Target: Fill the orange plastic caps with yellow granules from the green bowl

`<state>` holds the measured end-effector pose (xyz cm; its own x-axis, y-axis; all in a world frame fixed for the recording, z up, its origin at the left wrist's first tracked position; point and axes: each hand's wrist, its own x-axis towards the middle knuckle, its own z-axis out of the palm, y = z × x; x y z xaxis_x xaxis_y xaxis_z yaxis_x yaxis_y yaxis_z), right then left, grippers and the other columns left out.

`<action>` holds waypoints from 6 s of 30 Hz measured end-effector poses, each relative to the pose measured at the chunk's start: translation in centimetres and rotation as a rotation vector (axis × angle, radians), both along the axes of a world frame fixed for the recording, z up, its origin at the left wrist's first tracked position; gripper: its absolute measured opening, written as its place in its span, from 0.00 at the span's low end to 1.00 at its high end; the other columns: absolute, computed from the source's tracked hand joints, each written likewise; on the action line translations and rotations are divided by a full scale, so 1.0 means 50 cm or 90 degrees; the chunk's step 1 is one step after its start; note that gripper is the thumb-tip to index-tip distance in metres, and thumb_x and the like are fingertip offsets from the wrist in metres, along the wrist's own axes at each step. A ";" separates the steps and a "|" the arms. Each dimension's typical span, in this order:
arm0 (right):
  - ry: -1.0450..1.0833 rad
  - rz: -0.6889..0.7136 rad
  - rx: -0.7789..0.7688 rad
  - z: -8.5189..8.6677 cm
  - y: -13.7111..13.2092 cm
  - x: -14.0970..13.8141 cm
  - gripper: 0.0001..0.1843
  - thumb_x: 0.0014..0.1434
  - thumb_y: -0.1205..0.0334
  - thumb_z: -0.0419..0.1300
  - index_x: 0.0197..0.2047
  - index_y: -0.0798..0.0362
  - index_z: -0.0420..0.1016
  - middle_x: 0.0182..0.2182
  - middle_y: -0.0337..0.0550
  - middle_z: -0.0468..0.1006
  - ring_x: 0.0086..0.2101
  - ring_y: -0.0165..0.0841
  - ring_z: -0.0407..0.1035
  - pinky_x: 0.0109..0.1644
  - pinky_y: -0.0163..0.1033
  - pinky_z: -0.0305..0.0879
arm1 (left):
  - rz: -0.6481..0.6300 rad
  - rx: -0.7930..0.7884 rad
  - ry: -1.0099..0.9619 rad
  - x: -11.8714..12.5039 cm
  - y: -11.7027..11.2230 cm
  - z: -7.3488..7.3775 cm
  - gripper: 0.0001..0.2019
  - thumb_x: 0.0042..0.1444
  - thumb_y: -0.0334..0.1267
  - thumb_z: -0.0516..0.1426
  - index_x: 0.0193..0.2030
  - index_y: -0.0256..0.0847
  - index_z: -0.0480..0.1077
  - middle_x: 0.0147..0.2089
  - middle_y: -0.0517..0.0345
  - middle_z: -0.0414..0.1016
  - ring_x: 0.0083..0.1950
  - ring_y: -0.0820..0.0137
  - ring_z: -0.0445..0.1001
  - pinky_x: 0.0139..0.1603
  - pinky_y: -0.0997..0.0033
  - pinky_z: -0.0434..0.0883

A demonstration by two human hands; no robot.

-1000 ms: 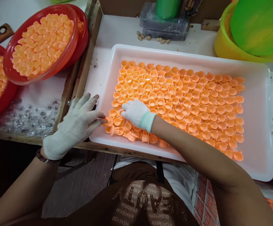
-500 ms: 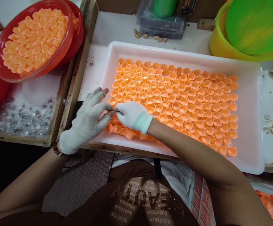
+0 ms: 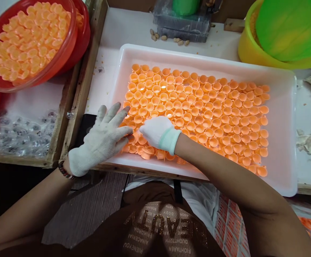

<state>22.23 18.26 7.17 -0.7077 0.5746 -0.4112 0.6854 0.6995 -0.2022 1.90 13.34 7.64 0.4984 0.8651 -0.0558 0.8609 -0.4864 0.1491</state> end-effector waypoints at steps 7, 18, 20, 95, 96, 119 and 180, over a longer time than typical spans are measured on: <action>-0.047 0.075 -0.044 0.025 -0.003 0.016 0.16 0.71 0.63 0.52 0.44 0.53 0.83 0.39 0.49 0.80 0.34 0.33 0.70 0.33 0.38 0.48 | 0.006 -0.034 0.034 0.006 0.013 0.010 0.08 0.65 0.38 0.55 0.37 0.40 0.73 0.76 0.49 0.59 0.79 0.45 0.49 0.76 0.33 0.47; -0.051 0.085 -0.069 0.018 -0.037 0.049 0.16 0.73 0.61 0.51 0.49 0.51 0.81 0.38 0.48 0.81 0.31 0.33 0.68 0.32 0.39 0.44 | -0.052 -0.046 0.024 0.020 0.021 0.017 0.08 0.65 0.38 0.55 0.39 0.40 0.74 0.77 0.50 0.55 0.79 0.39 0.46 0.74 0.25 0.42; -0.032 0.072 -0.054 0.018 -0.035 0.053 0.16 0.73 0.61 0.51 0.46 0.52 0.81 0.37 0.47 0.80 0.31 0.32 0.67 0.31 0.39 0.43 | -0.036 -0.049 0.043 0.010 0.020 0.020 0.07 0.64 0.36 0.55 0.40 0.41 0.75 0.77 0.50 0.57 0.79 0.39 0.46 0.73 0.24 0.42; 0.072 -0.112 -0.163 0.050 -0.115 0.266 0.10 0.64 0.66 0.58 0.40 0.54 0.82 0.42 0.48 0.82 0.37 0.37 0.74 0.35 0.39 0.62 | -0.361 -0.149 0.020 0.296 0.040 -0.027 0.09 0.65 0.31 0.53 0.35 0.39 0.74 0.37 0.52 0.75 0.33 0.65 0.69 0.38 0.62 0.63; 0.043 -0.101 -0.145 0.049 -0.114 0.256 0.11 0.66 0.66 0.56 0.43 0.54 0.82 0.44 0.50 0.81 0.38 0.39 0.75 0.34 0.40 0.62 | -0.358 -0.148 0.013 0.290 0.041 -0.030 0.10 0.65 0.30 0.52 0.36 0.38 0.73 0.38 0.52 0.75 0.34 0.64 0.70 0.39 0.61 0.64; 0.277 -0.167 -0.155 0.033 -0.062 0.351 0.08 0.60 0.72 0.59 0.40 0.56 0.79 0.36 0.41 0.78 0.37 0.30 0.68 0.43 0.36 0.61 | -0.347 -0.153 0.002 0.272 0.050 -0.036 0.12 0.66 0.33 0.50 0.36 0.40 0.74 0.38 0.53 0.74 0.35 0.63 0.69 0.41 0.58 0.63; 0.142 -0.291 -0.106 0.062 -0.153 0.440 0.11 0.61 0.58 0.65 0.43 0.55 0.81 0.41 0.46 0.76 0.37 0.34 0.67 0.40 0.37 0.57 | -0.246 -0.117 -0.015 0.240 0.079 0.038 0.18 0.70 0.48 0.49 0.46 0.42 0.77 0.46 0.52 0.77 0.35 0.66 0.71 0.32 0.65 0.61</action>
